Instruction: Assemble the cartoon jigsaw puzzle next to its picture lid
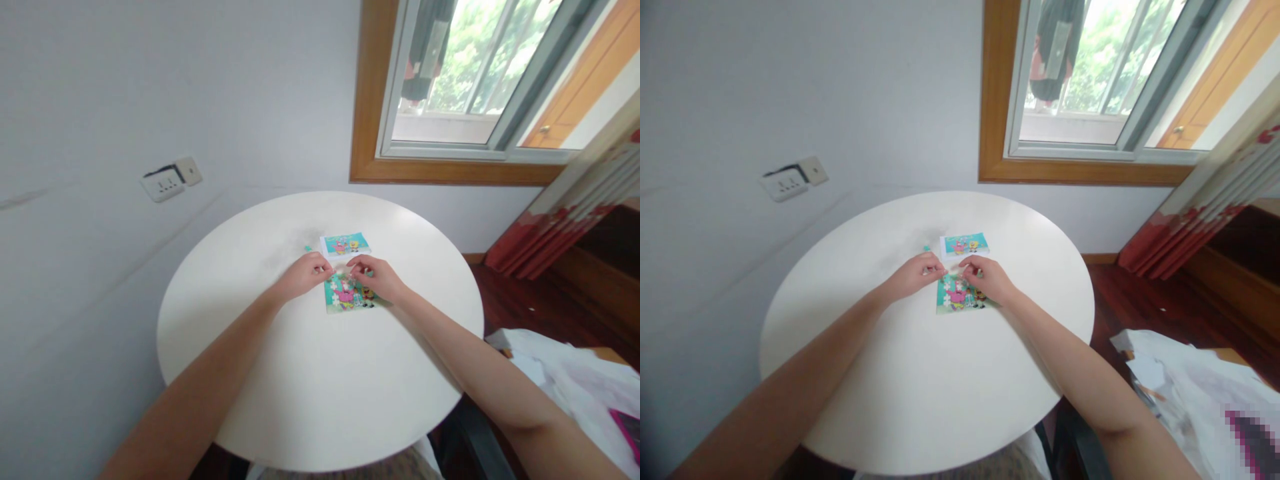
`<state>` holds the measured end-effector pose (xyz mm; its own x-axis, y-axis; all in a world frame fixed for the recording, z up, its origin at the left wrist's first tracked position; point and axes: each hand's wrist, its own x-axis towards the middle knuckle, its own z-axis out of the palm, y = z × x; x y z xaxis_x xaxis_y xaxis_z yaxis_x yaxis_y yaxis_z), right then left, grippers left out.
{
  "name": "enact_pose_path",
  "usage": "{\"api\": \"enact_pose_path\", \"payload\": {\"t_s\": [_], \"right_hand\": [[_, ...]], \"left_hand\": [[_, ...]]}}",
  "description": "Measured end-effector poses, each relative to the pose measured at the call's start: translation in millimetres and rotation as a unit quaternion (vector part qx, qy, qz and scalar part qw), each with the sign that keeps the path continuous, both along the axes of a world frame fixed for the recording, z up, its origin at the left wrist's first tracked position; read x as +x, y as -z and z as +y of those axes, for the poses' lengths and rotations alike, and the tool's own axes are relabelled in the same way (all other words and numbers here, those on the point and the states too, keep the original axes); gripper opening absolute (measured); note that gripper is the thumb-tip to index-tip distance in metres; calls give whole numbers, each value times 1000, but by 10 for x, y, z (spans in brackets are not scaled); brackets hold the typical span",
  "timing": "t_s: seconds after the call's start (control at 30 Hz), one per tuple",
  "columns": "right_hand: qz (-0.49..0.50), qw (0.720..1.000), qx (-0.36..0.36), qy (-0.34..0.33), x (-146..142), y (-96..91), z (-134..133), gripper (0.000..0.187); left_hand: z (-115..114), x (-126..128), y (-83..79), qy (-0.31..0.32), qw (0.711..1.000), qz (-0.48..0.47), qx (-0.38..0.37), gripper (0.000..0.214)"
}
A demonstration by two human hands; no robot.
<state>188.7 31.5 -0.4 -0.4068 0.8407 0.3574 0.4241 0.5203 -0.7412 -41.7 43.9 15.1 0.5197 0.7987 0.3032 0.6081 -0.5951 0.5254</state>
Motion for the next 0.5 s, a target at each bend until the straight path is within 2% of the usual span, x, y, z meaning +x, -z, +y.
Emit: {"api": "enact_pose_path", "payload": {"t_s": [0.17, 0.5], "right_hand": [[-51, 999, 7, 12, 28, 8, 22, 20], [-124, 986, 92, -55, -135, 48, -60, 21]], "left_hand": [[62, -35, 81, -15, 999, 27, 19, 21], [70, -12, 120, -9, 998, 56, 33, 21]]}}
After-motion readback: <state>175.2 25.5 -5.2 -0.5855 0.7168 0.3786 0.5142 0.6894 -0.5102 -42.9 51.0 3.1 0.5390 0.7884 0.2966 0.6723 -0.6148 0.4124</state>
